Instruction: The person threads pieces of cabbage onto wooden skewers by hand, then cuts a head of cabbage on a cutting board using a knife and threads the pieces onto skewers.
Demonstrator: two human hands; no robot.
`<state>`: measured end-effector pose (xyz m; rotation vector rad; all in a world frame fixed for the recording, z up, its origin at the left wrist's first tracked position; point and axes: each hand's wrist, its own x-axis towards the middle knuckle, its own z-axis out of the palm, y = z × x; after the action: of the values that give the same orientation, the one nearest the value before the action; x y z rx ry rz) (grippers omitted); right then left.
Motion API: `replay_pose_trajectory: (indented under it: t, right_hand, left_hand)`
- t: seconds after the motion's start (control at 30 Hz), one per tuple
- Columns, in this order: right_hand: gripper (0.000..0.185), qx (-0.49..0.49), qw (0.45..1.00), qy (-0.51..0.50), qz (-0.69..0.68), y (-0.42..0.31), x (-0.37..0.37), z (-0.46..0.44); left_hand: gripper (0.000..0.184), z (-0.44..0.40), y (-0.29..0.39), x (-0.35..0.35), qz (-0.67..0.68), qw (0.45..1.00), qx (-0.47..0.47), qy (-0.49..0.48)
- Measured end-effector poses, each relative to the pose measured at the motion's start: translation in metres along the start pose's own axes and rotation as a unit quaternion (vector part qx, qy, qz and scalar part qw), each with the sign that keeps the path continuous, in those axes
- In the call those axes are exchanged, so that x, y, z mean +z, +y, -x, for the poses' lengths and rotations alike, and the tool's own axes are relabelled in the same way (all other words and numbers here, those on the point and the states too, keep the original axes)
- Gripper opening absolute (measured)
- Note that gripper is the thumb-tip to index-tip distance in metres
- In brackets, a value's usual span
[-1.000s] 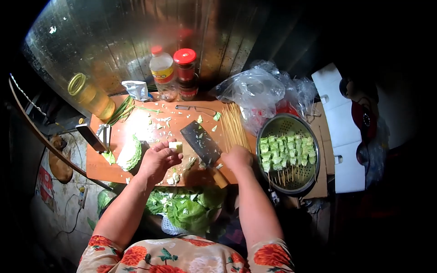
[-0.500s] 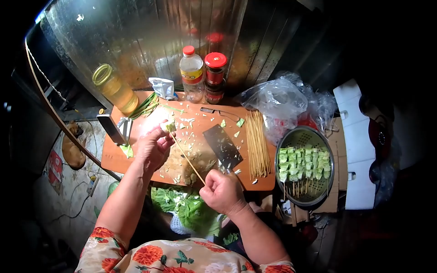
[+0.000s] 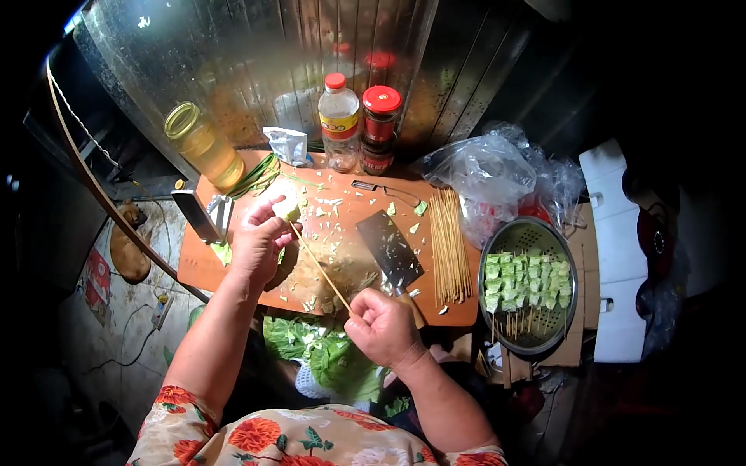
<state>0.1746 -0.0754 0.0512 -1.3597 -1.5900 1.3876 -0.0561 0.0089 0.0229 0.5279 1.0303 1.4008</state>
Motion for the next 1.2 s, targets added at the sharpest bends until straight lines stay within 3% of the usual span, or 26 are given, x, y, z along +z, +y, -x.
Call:
replay_pose_trajectory:
  t: [0.13, 0.2, 0.5, 0.67, 0.83, 0.87, 1.0, 1.1, 1.13, 1.2]
  right_hand:
    - [0.008, 0.009, 0.998, -0.001, -0.062, 0.001, 0.009, 0.004]
    - [0.016, -0.008, 0.997, 0.003, -0.082, 0.004, 0.014, 0.005]
    - [0.012, -0.059, 0.993, 0.061, -0.078, 0.002, 0.020, 0.005]
    - [0.011, -0.025, 0.991, 0.060, -0.115, -0.005, 0.018, 0.006]
    - [0.012, -0.034, 0.985, 0.091, -0.141, 0.003, 0.014, -0.008]
    - [0.011, 0.001, 0.988, 0.093, -0.120, 0.006, 0.007, -0.009]
    - [0.016, 0.019, 0.986, 0.112, -0.126, -0.001, 0.004, -0.014]
    - [0.020, 0.052, 0.983, 0.112, -0.136, 0.003, -0.004, -0.018]
    - [0.022, 0.052, 0.981, 0.115, -0.150, 0.005, -0.007, -0.019]
    - [0.023, 0.041, 0.981, 0.125, -0.142, 0.004, -0.012, -0.017]
  left_hand:
    - [0.044, 0.003, -0.003, 0.005, -0.046, 0.996, 0.076, -0.001]
    - [0.044, 0.006, -0.001, 0.010, -0.053, 0.996, 0.076, -0.001]
    - [0.040, 0.009, -0.004, 0.014, -0.007, 0.998, 0.049, -0.038]
    - [0.040, 0.014, -0.003, 0.019, -0.012, 0.999, 0.020, -0.040]
    - [0.038, 0.053, -0.022, 0.045, -0.079, 0.979, -0.049, -0.180]
    - [0.037, 0.059, -0.027, 0.047, -0.084, 0.972, -0.055, -0.213]
    - [0.044, 0.052, -0.025, 0.042, -0.116, 0.954, -0.070, -0.266]
    - [0.049, 0.041, -0.029, 0.040, -0.055, 0.972, -0.024, -0.227]
    - [0.045, 0.032, -0.033, 0.032, -0.108, 0.972, 0.011, -0.207]
    - [0.041, 0.012, -0.048, 0.013, -0.386, 0.910, 0.031, -0.150]
